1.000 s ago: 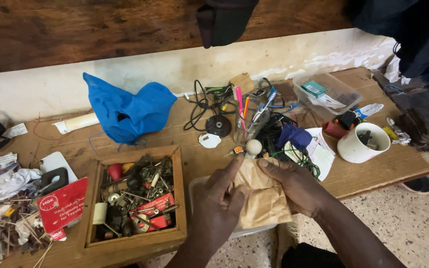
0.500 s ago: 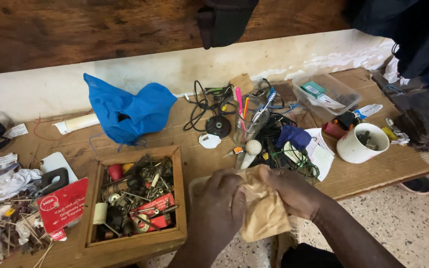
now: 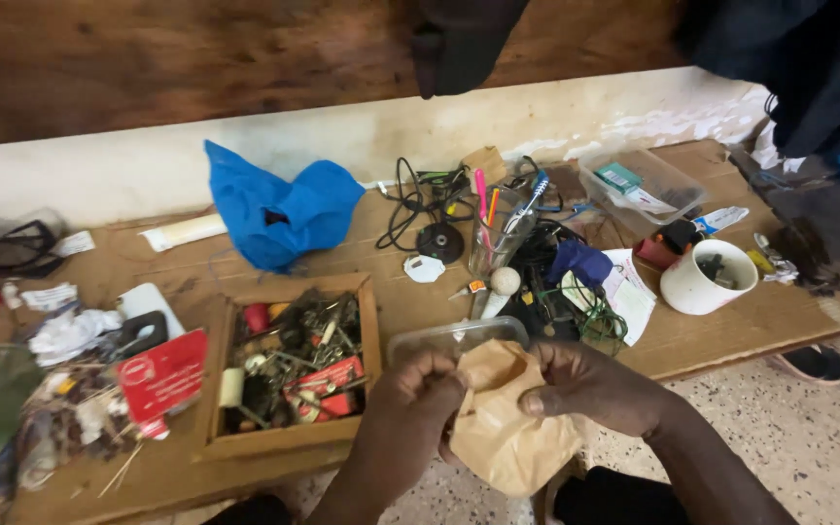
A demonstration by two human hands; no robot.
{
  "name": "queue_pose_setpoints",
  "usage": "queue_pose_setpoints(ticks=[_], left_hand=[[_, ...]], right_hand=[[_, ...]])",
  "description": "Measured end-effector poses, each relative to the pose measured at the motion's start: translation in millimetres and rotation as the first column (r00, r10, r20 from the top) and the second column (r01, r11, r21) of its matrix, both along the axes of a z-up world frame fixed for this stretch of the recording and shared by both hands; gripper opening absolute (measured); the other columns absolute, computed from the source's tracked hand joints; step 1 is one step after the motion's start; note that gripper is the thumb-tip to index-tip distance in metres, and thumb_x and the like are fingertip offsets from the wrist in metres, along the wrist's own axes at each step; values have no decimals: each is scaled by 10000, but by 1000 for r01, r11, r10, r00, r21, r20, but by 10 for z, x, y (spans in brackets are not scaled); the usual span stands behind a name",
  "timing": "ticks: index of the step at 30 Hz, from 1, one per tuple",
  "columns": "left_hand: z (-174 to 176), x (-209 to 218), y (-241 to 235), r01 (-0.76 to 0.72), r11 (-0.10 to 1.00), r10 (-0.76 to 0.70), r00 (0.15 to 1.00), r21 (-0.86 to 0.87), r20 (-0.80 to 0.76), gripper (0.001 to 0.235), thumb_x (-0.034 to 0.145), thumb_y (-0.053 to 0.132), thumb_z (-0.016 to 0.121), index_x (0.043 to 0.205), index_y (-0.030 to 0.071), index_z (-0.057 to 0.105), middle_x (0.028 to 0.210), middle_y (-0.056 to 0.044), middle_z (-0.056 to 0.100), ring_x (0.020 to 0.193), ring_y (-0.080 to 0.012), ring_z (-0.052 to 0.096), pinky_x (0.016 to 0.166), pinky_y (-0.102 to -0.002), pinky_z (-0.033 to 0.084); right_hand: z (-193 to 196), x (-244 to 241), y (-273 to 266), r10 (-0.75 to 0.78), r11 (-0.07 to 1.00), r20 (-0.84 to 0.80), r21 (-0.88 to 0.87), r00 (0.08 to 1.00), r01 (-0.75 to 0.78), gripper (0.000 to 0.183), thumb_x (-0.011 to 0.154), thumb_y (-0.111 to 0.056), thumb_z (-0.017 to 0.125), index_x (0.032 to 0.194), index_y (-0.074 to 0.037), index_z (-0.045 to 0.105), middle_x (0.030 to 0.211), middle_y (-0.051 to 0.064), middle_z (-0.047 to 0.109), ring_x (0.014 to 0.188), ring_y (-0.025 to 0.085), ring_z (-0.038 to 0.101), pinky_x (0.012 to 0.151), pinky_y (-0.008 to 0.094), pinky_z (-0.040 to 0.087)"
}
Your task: The person sorts small hardware and miscellaneous items on a low wooden table. They transfer items from a clear plastic container into a wooden box, then move contents from a white cup into the plastic container, and finally place a coiled black cable into the container.
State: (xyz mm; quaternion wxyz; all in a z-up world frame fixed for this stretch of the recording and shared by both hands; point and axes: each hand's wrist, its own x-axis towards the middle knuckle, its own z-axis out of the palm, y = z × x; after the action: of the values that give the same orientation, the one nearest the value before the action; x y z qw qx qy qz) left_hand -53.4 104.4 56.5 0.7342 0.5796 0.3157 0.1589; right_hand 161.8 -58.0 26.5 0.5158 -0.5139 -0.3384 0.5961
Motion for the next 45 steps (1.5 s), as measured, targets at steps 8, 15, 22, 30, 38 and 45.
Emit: queue_pose_setpoints(ticks=[8, 15, 22, 30, 38, 45], left_hand=[[350, -867, -657, 110, 992, -99, 981, 60, -164, 134, 942, 145, 691, 821, 89, 700, 616, -66, 714, 539, -135, 661, 573, -315, 613], [95, -1517, -1223, 173, 891, -114, 980, 420, -161, 139, 951, 283, 669, 955, 151, 711, 885, -23, 776, 821, -148, 768, 751, -334, 579], [53, -1967, -1526, 3, 742, 46, 997, 671, -55, 145, 973, 204, 608, 1080, 120, 657, 1222, -43, 732, 937, -207, 784, 658, -346, 655], [-55, -2127, -1711, -6, 564, 35, 999, 825, -17, 199, 1000, 265, 615, 1147, 133, 634, 1224, -40, 707, 773, -239, 793, 626, -355, 641], [112, -2100, -1674, -217, 538, -12, 964, 814, 264, 105, 970, 136, 635, 1050, 69, 636, 1150, -106, 735, 944, -222, 791, 730, -299, 666], [126, -2050, -1626, -263, 582, -24, 941, 770, 339, 124, 961, 85, 598, 1067, 39, 645, 1146, -117, 750, 1005, -232, 784, 744, -285, 682]], right_hand=[[212, -1026, -603, -406, 872, 673, 84, 618, 482, 300, 903, -273, 857, 789, -135, 616, 849, 1, 708, 776, 117, 661, 743, 300, 534], [346, -2097, -960, -422, 822, 515, -128, 746, 554, 355, 1026, -329, 702, 781, -72, 694, 544, 52, 524, 332, 181, 504, 338, 343, 414], [317, -2263, -1483, -64, 950, 801, -133, 595, 282, 278, 837, -144, 794, 697, -167, 556, 662, -28, 587, 616, 94, 538, 584, 344, 403], [552, -2384, -1607, -38, 979, 813, -86, 581, 185, 291, 816, -272, 765, 727, -173, 506, 694, -8, 462, 657, 122, 460, 588, 372, 378], [652, -2415, -1603, -141, 986, 802, 58, 581, 158, 314, 857, -225, 823, 713, -202, 545, 688, -31, 581, 607, 129, 527, 558, 362, 400], [743, -2410, -1575, -180, 984, 824, 156, 537, 91, 274, 843, -204, 765, 775, -188, 500, 814, 11, 549, 726, 205, 553, 654, 374, 432]])
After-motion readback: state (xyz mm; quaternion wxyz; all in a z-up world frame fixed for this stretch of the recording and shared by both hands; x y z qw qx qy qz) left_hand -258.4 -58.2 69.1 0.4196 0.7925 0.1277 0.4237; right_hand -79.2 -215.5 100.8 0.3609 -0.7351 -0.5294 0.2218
